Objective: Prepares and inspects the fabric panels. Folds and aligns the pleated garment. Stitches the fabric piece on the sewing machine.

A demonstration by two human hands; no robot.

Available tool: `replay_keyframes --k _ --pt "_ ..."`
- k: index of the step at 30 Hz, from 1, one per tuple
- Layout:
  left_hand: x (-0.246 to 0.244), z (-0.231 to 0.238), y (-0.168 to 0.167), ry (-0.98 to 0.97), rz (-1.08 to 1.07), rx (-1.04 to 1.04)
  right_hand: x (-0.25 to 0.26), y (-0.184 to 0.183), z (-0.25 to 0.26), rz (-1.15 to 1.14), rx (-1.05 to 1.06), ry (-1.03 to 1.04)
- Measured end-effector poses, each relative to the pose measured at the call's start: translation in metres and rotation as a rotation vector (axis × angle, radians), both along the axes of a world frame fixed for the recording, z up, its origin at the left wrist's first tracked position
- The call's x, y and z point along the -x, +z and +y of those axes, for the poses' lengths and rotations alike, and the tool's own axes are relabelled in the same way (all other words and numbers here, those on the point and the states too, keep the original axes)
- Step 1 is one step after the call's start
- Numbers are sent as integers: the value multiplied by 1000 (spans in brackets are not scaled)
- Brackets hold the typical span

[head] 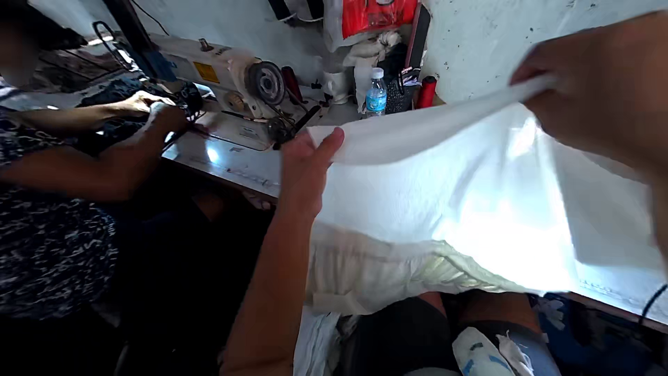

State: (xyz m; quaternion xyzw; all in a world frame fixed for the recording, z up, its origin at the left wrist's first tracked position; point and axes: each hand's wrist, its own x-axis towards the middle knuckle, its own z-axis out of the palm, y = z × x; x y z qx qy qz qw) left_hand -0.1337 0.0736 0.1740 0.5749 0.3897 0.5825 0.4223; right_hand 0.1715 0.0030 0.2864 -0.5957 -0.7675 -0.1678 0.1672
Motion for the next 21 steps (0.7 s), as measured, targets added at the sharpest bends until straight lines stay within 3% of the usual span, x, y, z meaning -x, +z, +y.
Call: replay_keyframes --k 2,4,6,8,10,12,16,21 --pt "18 29 -33 -74 218 32 18 -12 44 -21 160 -203" --pt "43 19 -71 17 275 22 19 -42 83 -44 251 -303" --pt "59 -25 -127 280 86 102 19 -75 106 -47 310 -359" --pt "47 -81 -182 489 -118 364 26 -96 117 -62 358 -409" --pt "17 -130 -222 359 -236 721 32 -105 124 -85 374 -438" --pt "-9 -158 -251 137 -422 930 33 -110 128 -91 370 -450" --pt "-25 -121 -253 -39 -568 889 34 -101 135 -49 355 -473" --pt "-55 -100 -242 193 -538 1010 29 -90 125 -1 340 -495"
